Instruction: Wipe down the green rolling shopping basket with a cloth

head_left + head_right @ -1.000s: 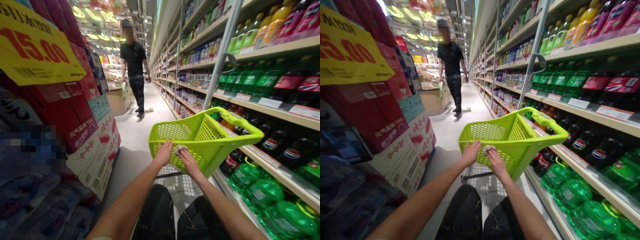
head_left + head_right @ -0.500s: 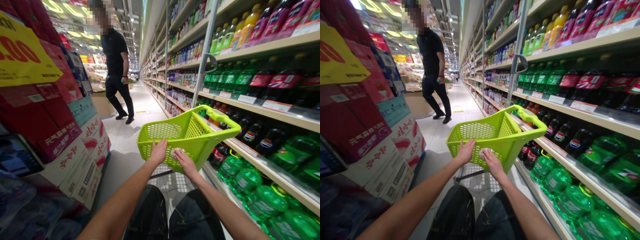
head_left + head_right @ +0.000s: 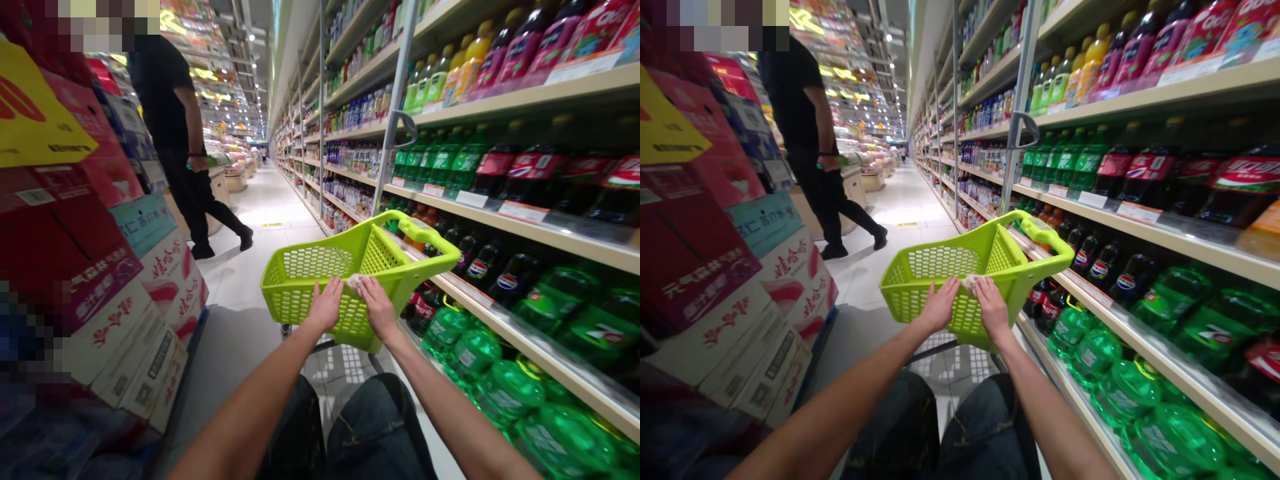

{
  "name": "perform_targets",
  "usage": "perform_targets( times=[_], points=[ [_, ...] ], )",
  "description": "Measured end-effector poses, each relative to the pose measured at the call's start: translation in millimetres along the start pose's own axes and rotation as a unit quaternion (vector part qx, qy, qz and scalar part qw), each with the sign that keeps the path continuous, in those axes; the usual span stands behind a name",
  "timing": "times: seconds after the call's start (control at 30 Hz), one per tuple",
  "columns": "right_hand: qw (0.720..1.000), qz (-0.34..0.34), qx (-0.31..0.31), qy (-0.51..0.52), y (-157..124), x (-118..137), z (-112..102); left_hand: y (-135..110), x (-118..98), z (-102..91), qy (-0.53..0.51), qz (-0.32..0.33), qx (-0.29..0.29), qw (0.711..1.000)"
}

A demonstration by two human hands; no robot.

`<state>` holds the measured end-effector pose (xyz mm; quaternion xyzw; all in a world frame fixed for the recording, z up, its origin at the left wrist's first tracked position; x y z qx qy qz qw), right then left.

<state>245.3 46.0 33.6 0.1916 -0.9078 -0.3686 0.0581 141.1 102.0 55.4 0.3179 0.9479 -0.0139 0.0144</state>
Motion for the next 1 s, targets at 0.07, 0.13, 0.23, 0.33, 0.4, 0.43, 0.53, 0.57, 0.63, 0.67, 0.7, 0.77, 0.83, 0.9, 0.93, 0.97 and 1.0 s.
perform_targets(
  times=[0.07,0.13,0.23,0.33,0.4,0.43,0.53,0.57,0.63,0.67,0.7,0.77,0.83,0.9,0.93,0.97,1.0],
  points=[
    [1.0,-0.027,0.005,-0.001,-7.0,4.7,0.2,1.1,-2.9,-0.2,-0.001,-0.004,0.007,1.0],
    [0.998,-0.054,0.016,-0.004,-13.8,7.4,-2.8,2.0,-4.6,-2.1,0.0,-0.006,0.008,1.0],
    [1.0,-0.015,-0.016,-0.021,-9.9,-13.1,-29.6,4.6,-11.8,-5.6,0.005,0.003,0.001,1.0],
    [0.996,0.045,-0.063,-0.044,-13.1,-41.3,-56.1,7.8,-22.4,-4.2,0.005,0.017,0.005,1.0],
    [0.997,0.028,-0.053,-0.049,-32.0,-44.2,-53.7,8.9,-25.6,-2.5,0.002,0.013,0.013,1.0],
    [0.998,0.006,-0.033,-0.045,-44.6,-41.4,-47.1,9.1,-26.1,-2.4,0.001,0.011,0.016,1.0],
    [0.999,-0.021,0.018,-0.018,-70.8,-39.8,-34.5,9.6,-26.7,-4.6,-0.001,0.018,0.012,1.0],
    [1.0,0.0,0.01,-0.016,-69.9,-46.7,-39.4,10.2,-26.1,-5.3,-0.004,0.018,0.01,1.0],
    [0.997,0.061,-0.045,-0.025,-56.5,-68.3,-62.0,11.9,-23.2,-5.1,-0.012,0.007,0.006,1.0],
    [0.993,0.085,-0.078,-0.033,-48.1,-78.4,-74.1,12.8,-21.2,-3.8,-0.016,-0.002,0.006,1.0],
    [0.989,0.101,-0.101,-0.039,-41.0,-86.1,-82.2,13.5,-19.2,-2.0,-0.019,-0.009,0.008,1.0],
    [0.987,0.108,-0.111,-0.046,-37.1,-91.2,-82.3,13.4,-15.8,1.6,-0.02,-0.012,0.011,1.0],
    [0.993,0.077,-0.073,-0.042,-47.0,-80.1,-63.7,10.9,-12.3,4.3,-0.014,-0.002,0.014,1.0],
    [0.999,0.028,-0.023,-0.029,-60.1,-60.3,-41.8,6.6,-6.7,5.8,-0.007,0.005,0.015,1.0],
    [1.0,0.012,-0.009,-0.024,-62.7,-52.1,-35.4,4.3,-3.3,5.8,-0.006,0.003,0.013,1.0],
    [1.0,0.01,-0.005,-0.019,-60.8,-47.3,-33.0,2.2,0.1,5.2,-0.007,-0.001,0.009,1.0],
    [1.0,0.019,-0.01,-0.015,-54.5,-45.6,-33.8,0.3,3.5,4.2,-0.01,-0.008,0.004,1.0]
  ],
)
Point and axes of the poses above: each hand's wrist, its own y-axis towards the middle knuckle, its own z-axis out of the palm, x = y × z, the point moved 9 cm from there along y, towards the middle knuckle, and after that the axes turned 12 degrees about x, right-handed, at the moved point
